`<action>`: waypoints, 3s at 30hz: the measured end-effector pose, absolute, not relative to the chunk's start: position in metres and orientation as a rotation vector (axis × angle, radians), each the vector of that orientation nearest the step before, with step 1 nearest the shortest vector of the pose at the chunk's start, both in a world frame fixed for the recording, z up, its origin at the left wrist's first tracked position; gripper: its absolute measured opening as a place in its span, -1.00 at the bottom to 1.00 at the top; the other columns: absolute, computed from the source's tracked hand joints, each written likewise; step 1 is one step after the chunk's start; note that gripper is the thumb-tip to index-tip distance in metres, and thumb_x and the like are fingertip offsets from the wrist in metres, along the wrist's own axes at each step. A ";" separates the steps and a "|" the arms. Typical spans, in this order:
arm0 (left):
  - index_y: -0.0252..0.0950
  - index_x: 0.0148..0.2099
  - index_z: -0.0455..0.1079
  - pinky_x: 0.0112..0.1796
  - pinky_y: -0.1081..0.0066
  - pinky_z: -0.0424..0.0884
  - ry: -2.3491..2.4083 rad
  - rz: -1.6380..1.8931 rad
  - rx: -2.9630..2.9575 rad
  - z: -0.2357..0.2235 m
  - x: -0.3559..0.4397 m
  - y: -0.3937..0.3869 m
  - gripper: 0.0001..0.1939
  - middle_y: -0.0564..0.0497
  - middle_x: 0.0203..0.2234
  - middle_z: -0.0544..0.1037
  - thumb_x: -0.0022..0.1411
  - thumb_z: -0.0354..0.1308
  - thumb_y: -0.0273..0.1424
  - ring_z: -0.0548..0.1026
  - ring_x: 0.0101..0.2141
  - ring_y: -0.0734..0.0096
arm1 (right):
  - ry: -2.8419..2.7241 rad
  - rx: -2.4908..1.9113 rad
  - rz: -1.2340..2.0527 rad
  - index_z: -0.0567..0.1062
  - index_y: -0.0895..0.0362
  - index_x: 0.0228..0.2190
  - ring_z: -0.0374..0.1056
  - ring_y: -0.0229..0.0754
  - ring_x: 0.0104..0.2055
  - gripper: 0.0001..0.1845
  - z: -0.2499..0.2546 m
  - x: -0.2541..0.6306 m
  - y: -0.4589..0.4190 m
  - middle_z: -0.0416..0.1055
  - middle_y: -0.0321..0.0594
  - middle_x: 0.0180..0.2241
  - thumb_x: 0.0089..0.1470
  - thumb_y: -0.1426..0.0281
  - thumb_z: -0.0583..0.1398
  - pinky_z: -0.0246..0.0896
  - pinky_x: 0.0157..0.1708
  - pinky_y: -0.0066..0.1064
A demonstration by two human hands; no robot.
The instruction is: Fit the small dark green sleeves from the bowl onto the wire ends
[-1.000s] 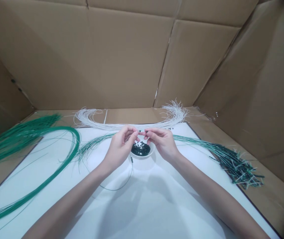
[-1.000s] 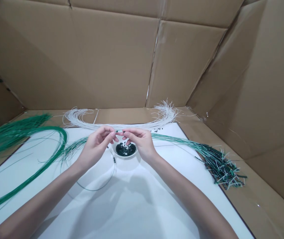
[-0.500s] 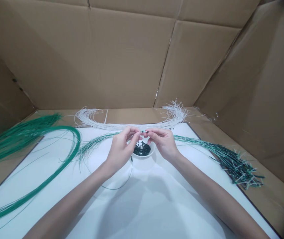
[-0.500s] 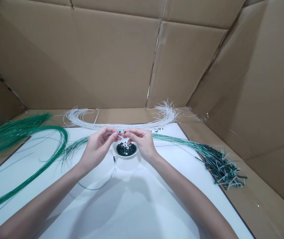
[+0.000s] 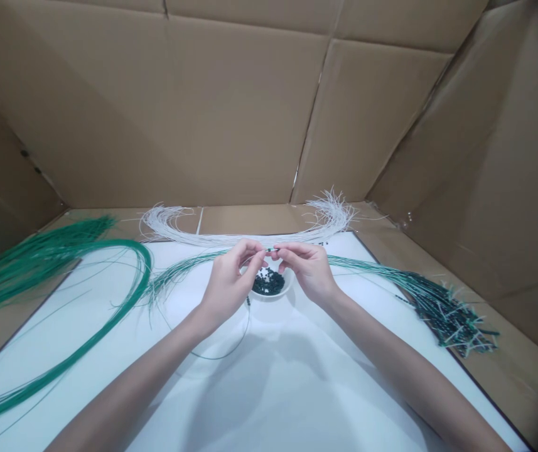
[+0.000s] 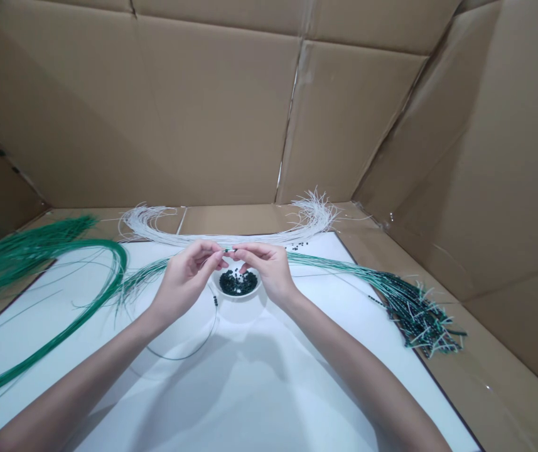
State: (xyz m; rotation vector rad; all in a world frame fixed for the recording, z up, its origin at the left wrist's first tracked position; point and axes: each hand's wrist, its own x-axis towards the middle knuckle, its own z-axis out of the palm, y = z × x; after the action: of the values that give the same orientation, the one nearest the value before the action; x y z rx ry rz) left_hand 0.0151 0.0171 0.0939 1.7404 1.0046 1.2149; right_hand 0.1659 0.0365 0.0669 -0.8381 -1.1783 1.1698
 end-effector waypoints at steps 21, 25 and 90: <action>-0.26 -0.33 0.26 -0.38 0.50 0.27 1.229 0.987 2.225 0.077 0.006 0.037 -0.85 0.06 -0.50 0.45 0.19 -0.11 -0.38 0.43 -0.45 0.46 | -1.520 -0.998 0.846 0.55 0.09 -0.47 0.34 -0.24 -0.43 -0.85 0.058 0.171 0.044 0.46 -0.23 -0.43 -0.17 0.32 0.23 0.30 -0.53 -0.46; -0.25 -0.30 0.27 -0.37 0.51 0.26 1.223 0.988 2.236 0.072 0.004 0.046 -0.84 0.07 -0.45 0.47 0.19 -0.11 -0.35 0.43 -0.41 0.46 | -1.511 -0.983 1.022 0.53 0.14 -0.51 0.30 -0.29 -0.47 -0.82 0.056 0.172 0.051 0.42 -0.24 -0.51 -0.14 0.29 0.21 0.26 -0.55 -0.50; -0.30 -0.34 0.47 -0.25 0.38 0.35 1.368 0.952 1.952 0.073 -0.009 0.060 -0.79 -0.02 -0.38 0.56 0.04 0.05 -0.34 0.49 -0.32 0.31 | -2.604 -1.379 0.501 0.51 0.17 -0.60 0.27 -0.27 -0.56 -0.85 0.043 0.157 0.058 0.42 -0.21 -0.60 -0.23 0.58 0.14 0.02 -0.55 -0.51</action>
State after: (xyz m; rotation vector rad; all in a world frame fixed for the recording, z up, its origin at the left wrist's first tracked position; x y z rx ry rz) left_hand -0.0094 0.0595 0.0734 1.9518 1.3681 0.9522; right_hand 0.1567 0.0580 0.0431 -1.3789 -2.6040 0.5005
